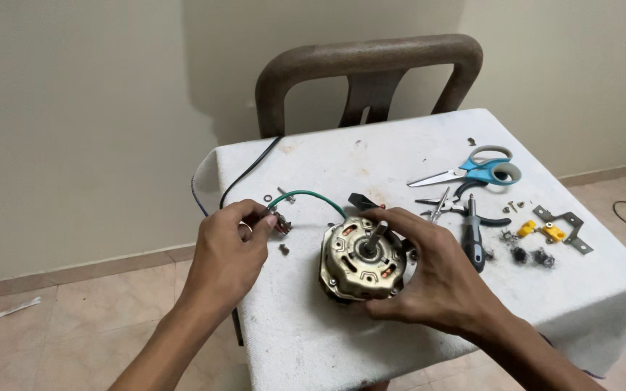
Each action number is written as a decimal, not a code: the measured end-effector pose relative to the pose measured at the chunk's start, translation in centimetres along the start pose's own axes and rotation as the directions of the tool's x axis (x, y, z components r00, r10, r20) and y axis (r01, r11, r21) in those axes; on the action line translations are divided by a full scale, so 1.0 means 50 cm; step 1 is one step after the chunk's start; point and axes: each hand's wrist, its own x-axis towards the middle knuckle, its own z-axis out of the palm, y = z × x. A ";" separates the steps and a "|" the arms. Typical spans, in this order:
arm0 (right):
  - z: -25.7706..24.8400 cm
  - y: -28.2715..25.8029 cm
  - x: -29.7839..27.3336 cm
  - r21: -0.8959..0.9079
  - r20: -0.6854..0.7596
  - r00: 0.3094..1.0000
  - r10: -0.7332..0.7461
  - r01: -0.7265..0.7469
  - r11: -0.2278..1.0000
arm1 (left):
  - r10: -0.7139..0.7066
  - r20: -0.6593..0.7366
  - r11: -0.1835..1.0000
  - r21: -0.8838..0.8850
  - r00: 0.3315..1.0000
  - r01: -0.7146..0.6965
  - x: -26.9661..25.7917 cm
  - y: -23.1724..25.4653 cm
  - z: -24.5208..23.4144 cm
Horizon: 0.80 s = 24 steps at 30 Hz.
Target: The person removes the front fan cage, then cleans the motor housing with a cloth. They attach a metal bracket to the motor using a screwdriver and tighten the screws.
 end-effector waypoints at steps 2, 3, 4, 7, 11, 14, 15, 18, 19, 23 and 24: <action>-0.004 -0.001 -0.009 -0.029 0.050 0.998 0.036 -0.034 0.999 | -0.097 0.025 0.995 0.025 0.995 0.096 0.004 0.004 0.002; -0.008 0.000 -0.013 -0.044 0.072 0.996 0.056 -0.053 0.998 | -0.143 0.040 0.989 0.040 0.989 0.142 0.008 0.008 0.003; -0.009 0.001 -0.018 -0.072 0.045 0.999 0.013 -0.010 0.997 | -0.115 0.030 0.991 0.076 0.993 0.112 0.011 0.010 0.004; -0.013 0.009 -0.036 -0.100 -0.023 0.999 -0.023 0.020 0.995 | -0.052 0.015 0.989 0.141 0.999 0.050 0.013 0.007 0.002; -0.021 0.026 -0.080 0.084 -0.127 0.976 0.175 -0.165 0.983 | -0.016 0.045 0.994 0.108 0.999 0.011 -0.007 -0.016 0.011; -0.030 0.031 -0.109 0.161 -0.267 0.875 0.404 -0.373 0.914 | 0.120 0.016 0.977 0.176 0.993 -0.121 -0.024 -0.030 0.025; -0.035 0.030 -0.114 0.181 -0.323 0.812 0.486 -0.452 0.874 | 0.186 0.002 0.959 0.219 0.983 -0.182 -0.029 -0.030 0.028; -0.056 0.022 -0.119 0.221 -0.434 0.632 0.642 -0.616 0.756 | 0.675 -0.160 0.694 0.469 0.721 -0.546 -0.067 -0.029 0.039; -0.061 0.018 -0.117 0.206 -0.428 0.644 0.634 -0.613 0.763 | 0.590 -0.123 0.785 0.319 0.798 -0.531 -0.076 -0.023 0.049; -0.057 0.006 -0.094 0.050 -0.266 0.859 0.437 -0.440 0.896 | 0.378 0.006 0.926 -0.020 0.926 -0.378 -0.107 0.002 0.104; -0.049 0.005 -0.089 0.003 -0.184 0.923 0.339 -0.345 0.939 | 0.361 0.010 0.932 -0.036 0.933 -0.360 -0.109 0.007 0.116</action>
